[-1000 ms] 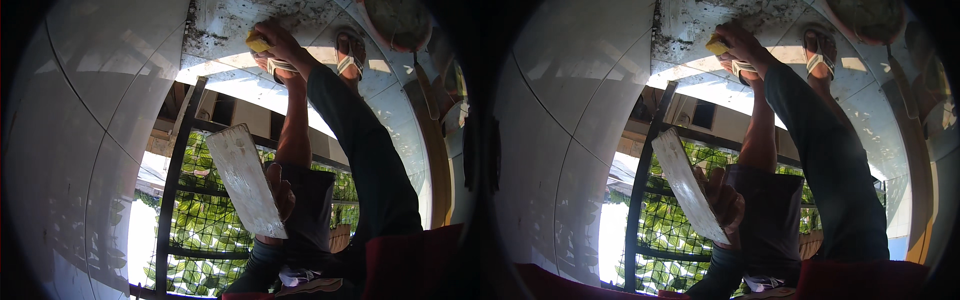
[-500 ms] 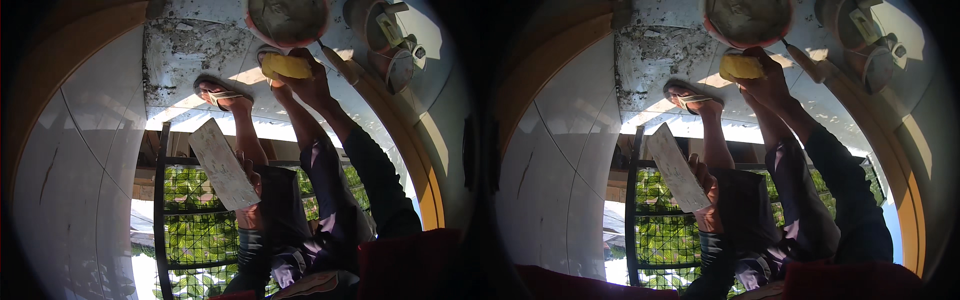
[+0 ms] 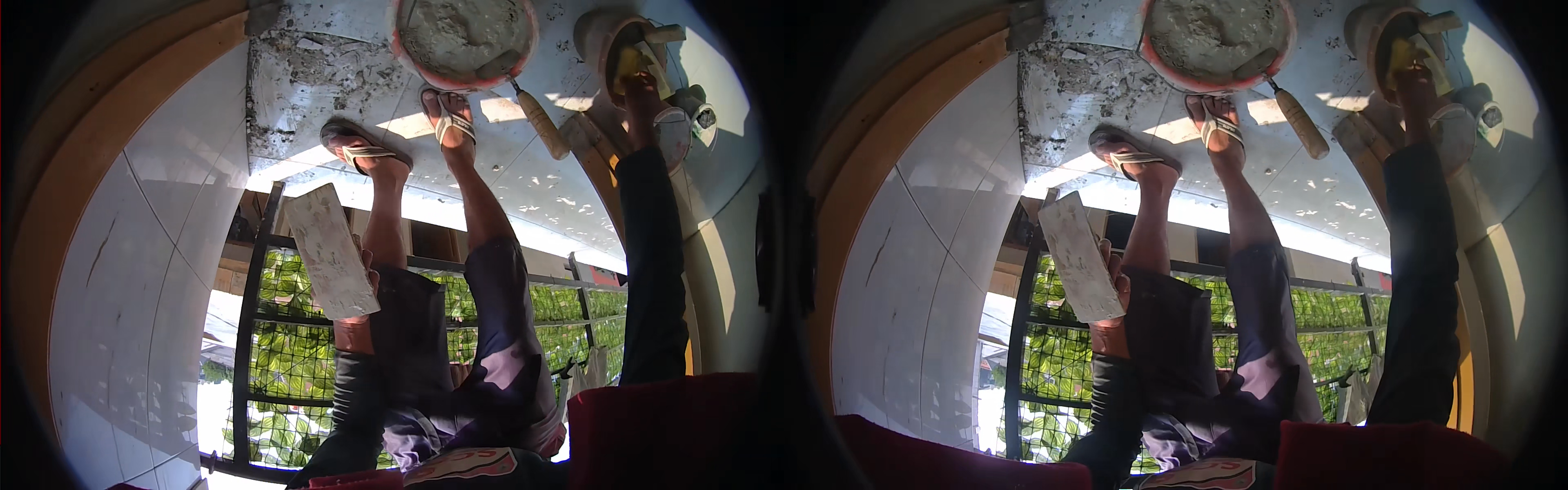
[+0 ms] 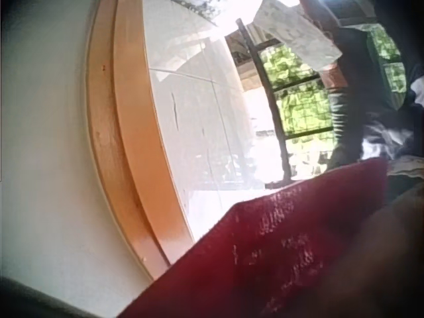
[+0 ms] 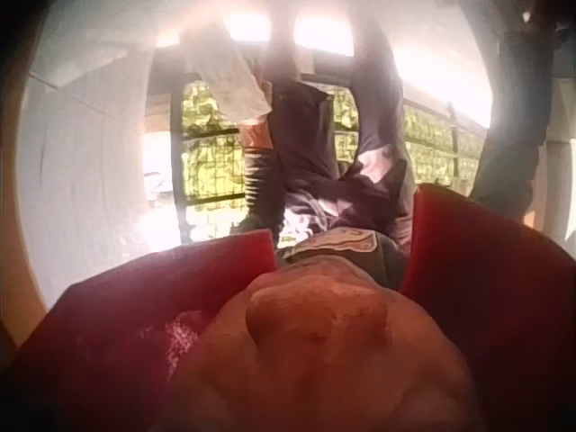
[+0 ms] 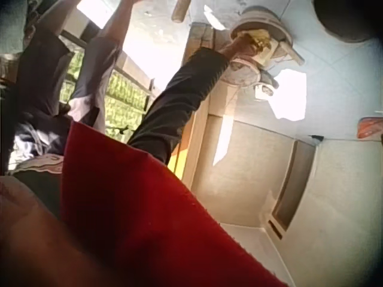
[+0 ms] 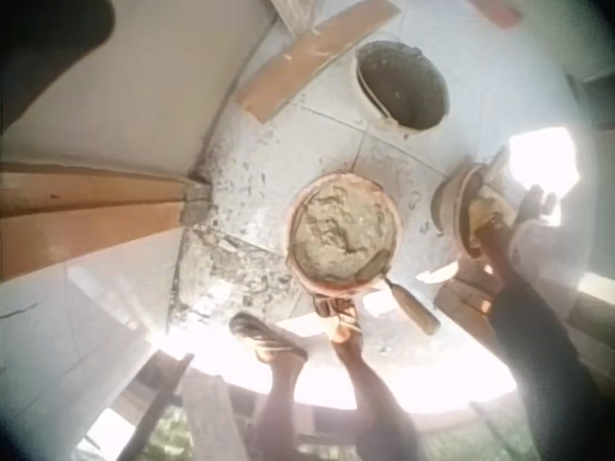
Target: The person applies mortar to the edge of a concrete beam using a trowel while holding a wooden board as a support form, then smooths the wet mortar with a yellow sponge.
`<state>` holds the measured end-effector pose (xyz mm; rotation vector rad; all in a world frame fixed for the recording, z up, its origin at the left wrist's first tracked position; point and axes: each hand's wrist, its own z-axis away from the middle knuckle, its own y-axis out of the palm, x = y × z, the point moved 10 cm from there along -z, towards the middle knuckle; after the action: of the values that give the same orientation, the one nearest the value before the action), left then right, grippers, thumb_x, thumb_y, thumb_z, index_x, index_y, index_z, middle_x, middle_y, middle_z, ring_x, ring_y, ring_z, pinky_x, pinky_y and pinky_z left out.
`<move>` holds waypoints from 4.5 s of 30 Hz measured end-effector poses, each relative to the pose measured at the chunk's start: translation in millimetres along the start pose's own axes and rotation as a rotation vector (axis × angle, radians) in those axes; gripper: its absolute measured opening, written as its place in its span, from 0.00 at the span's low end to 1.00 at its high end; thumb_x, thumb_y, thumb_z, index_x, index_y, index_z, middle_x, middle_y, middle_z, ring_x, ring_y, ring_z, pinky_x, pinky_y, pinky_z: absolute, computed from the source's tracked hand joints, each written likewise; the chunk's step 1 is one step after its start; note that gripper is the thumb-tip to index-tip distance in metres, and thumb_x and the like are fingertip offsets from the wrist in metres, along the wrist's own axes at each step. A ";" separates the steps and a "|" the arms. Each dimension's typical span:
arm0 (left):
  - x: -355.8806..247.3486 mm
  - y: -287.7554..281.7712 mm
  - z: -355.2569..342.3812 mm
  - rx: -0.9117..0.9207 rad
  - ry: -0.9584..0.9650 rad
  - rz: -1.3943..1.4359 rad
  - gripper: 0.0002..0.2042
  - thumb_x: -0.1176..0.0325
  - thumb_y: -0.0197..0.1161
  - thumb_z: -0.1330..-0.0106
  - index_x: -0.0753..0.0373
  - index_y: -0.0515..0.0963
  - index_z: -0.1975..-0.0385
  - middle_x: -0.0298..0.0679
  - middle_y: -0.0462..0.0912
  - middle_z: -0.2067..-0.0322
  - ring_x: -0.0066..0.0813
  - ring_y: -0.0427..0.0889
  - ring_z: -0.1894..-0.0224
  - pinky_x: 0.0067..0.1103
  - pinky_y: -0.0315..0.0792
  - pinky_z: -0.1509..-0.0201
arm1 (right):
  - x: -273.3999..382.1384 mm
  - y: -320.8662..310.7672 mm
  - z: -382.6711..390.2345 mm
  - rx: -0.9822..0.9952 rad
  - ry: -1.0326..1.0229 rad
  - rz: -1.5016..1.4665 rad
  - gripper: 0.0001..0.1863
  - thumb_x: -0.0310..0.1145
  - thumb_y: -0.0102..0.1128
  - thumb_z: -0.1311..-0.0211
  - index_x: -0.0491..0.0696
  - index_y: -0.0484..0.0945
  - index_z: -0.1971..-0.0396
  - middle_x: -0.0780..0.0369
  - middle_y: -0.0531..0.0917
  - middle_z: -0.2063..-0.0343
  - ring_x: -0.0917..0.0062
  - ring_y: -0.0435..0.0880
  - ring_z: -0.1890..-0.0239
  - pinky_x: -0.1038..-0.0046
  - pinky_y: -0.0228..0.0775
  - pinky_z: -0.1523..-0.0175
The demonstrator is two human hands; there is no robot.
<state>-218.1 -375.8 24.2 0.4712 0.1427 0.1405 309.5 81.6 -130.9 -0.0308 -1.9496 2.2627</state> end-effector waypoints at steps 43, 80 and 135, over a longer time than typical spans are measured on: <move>3.5 18.6 103.2 0.150 -0.067 0.049 0.30 0.51 0.50 0.35 0.61 0.64 0.36 0.47 0.73 0.42 0.48 0.75 0.43 0.44 0.71 0.42 | 307.0 -91.9 202.5 0.834 -0.318 0.228 0.24 0.29 0.56 0.43 0.39 0.64 0.47 0.40 0.76 0.53 0.49 0.81 0.53 0.54 0.77 0.51; -190.1 250.7 467.6 0.849 0.247 0.312 0.21 0.65 0.46 0.29 0.67 0.68 0.39 0.47 0.78 0.45 0.39 0.82 0.48 0.35 0.76 0.42 | 612.5 -791.6 511.0 0.928 -1.402 -0.548 0.23 0.31 0.68 0.41 0.43 0.67 0.50 0.63 0.78 0.68 0.86 0.75 0.73 0.82 0.70 0.70; -292.6 75.6 539.7 0.626 0.426 0.456 0.23 0.64 0.43 0.32 0.72 0.71 0.43 0.51 0.79 0.48 0.45 0.83 0.50 0.38 0.78 0.44 | 630.1 -654.7 588.5 0.031 -1.237 -0.335 0.15 0.29 0.61 0.39 0.42 0.72 0.54 0.50 0.72 0.56 0.50 0.77 0.58 0.55 0.72 0.57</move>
<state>-421.4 -596.2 565.2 1.0935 0.5047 0.6558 -313.6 -321.6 657.2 1.9118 -2.0068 2.1939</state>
